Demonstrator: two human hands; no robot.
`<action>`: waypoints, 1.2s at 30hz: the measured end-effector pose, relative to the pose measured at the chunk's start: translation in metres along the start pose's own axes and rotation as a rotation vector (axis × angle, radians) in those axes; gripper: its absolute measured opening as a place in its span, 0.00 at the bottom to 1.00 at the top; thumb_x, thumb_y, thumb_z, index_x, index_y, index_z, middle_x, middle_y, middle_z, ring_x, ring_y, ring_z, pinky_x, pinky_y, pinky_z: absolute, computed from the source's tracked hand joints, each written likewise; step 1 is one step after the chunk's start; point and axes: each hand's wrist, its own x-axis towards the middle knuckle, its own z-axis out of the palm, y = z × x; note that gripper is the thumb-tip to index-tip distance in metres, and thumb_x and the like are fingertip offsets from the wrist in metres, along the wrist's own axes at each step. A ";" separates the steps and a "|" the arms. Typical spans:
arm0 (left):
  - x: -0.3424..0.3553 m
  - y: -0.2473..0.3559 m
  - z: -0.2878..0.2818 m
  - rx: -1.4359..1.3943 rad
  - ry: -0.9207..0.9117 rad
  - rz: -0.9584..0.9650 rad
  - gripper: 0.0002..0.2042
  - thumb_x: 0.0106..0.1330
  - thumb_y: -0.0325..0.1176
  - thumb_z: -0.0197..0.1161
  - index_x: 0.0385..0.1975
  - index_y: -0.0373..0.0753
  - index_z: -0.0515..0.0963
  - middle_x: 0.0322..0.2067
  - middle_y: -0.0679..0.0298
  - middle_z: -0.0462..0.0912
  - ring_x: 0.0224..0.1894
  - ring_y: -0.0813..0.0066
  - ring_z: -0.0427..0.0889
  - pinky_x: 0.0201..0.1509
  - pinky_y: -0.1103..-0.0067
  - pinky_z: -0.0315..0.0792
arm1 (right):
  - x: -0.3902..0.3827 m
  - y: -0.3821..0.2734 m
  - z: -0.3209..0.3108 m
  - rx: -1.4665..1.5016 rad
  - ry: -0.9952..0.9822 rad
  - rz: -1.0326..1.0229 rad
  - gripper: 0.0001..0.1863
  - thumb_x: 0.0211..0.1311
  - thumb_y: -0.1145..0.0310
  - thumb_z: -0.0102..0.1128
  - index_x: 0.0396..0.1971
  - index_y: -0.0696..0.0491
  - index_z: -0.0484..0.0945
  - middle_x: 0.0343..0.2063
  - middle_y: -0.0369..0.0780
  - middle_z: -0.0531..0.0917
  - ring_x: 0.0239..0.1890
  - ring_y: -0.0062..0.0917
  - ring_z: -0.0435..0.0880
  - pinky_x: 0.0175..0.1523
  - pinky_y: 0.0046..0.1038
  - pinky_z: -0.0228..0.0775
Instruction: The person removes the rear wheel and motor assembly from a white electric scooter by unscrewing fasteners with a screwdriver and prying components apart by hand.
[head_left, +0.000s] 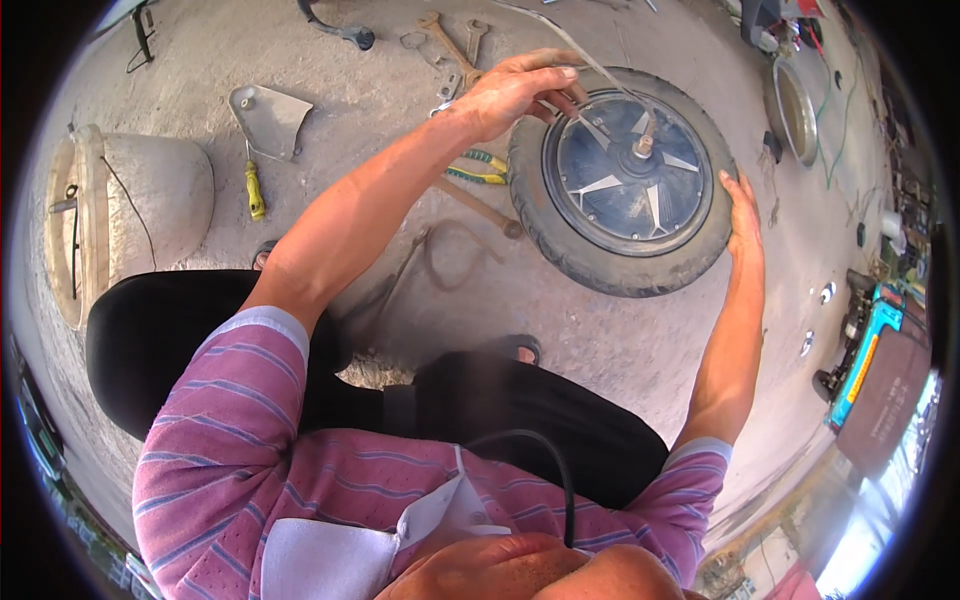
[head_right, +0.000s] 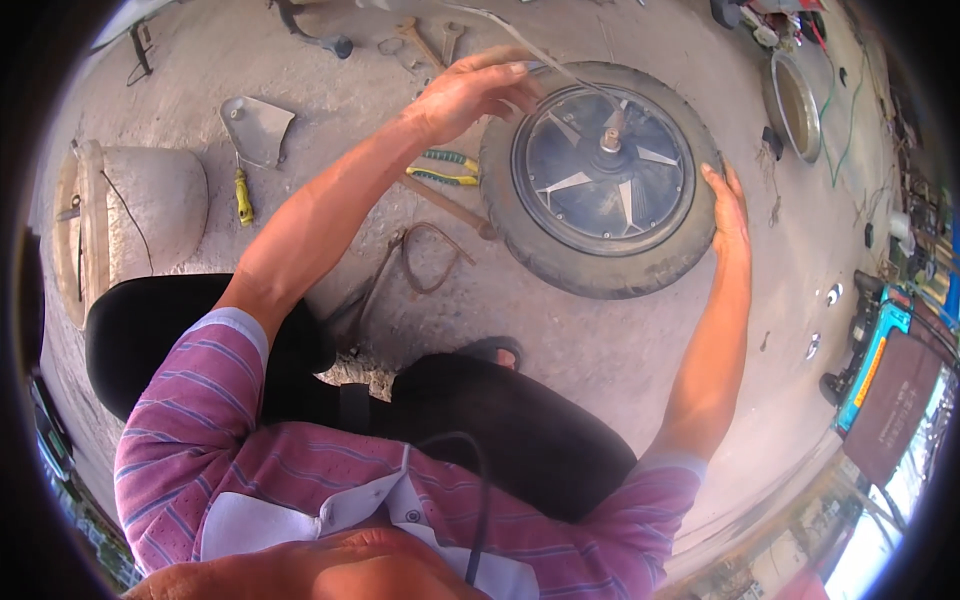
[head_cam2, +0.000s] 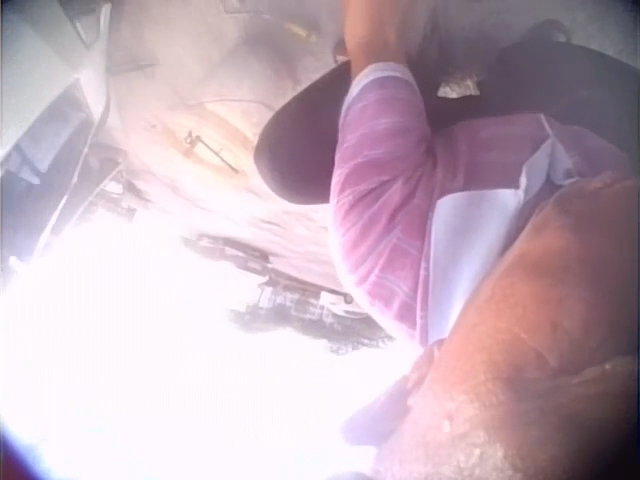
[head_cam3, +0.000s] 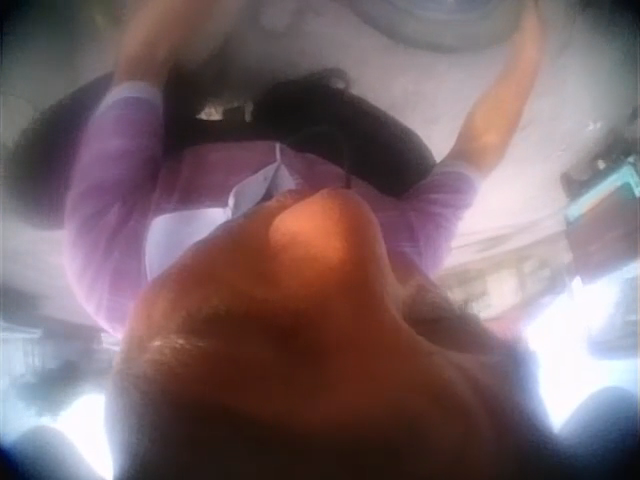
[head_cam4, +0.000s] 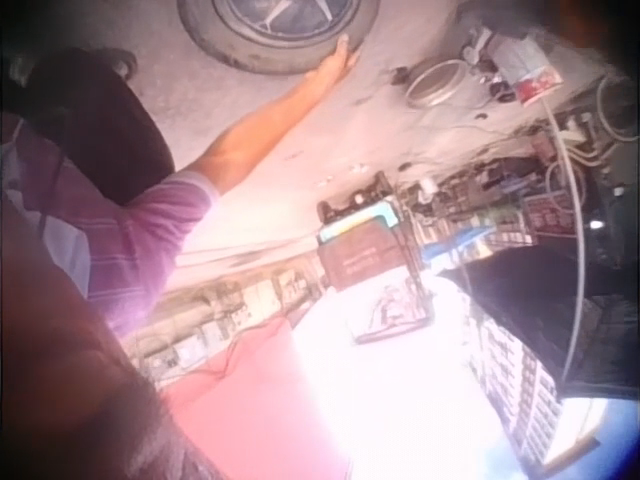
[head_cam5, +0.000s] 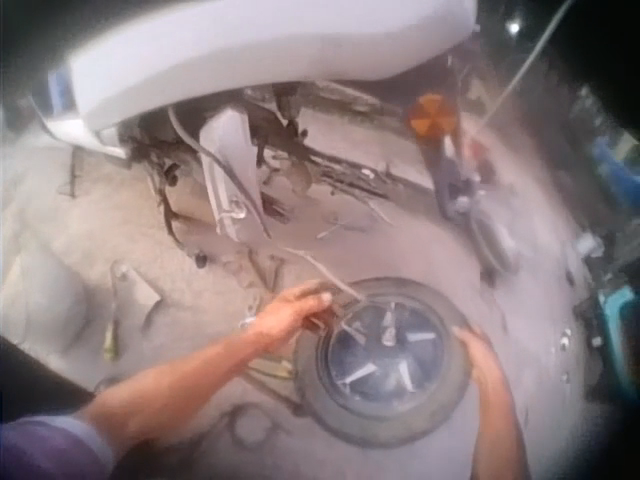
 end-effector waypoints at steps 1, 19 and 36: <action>-0.001 -0.004 -0.005 0.048 0.019 -0.014 0.22 0.74 0.43 0.60 0.63 0.39 0.75 0.48 0.60 0.86 0.48 0.73 0.84 0.50 0.75 0.75 | 0.002 0.003 -0.004 0.005 0.027 0.002 0.46 0.63 0.56 0.69 0.75 0.59 0.58 0.68 0.48 0.71 0.69 0.34 0.70 0.72 0.33 0.62; 0.024 -0.111 -0.022 0.794 0.448 -0.215 0.37 0.67 0.57 0.62 0.64 0.29 0.71 0.57 0.41 0.78 0.57 0.49 0.80 0.65 0.65 0.71 | -0.009 0.002 0.007 -0.151 0.211 0.118 0.42 0.61 0.45 0.70 0.62 0.66 0.73 0.58 0.52 0.80 0.60 0.37 0.79 0.65 0.35 0.69; 0.035 -0.116 -0.050 0.441 0.253 -0.390 0.52 0.63 0.63 0.65 0.72 0.22 0.56 0.69 0.38 0.66 0.71 0.53 0.68 0.75 0.69 0.61 | -0.005 0.043 0.004 0.081 0.196 0.065 0.38 0.65 0.51 0.67 0.65 0.63 0.70 0.59 0.48 0.79 0.60 0.32 0.77 0.66 0.33 0.66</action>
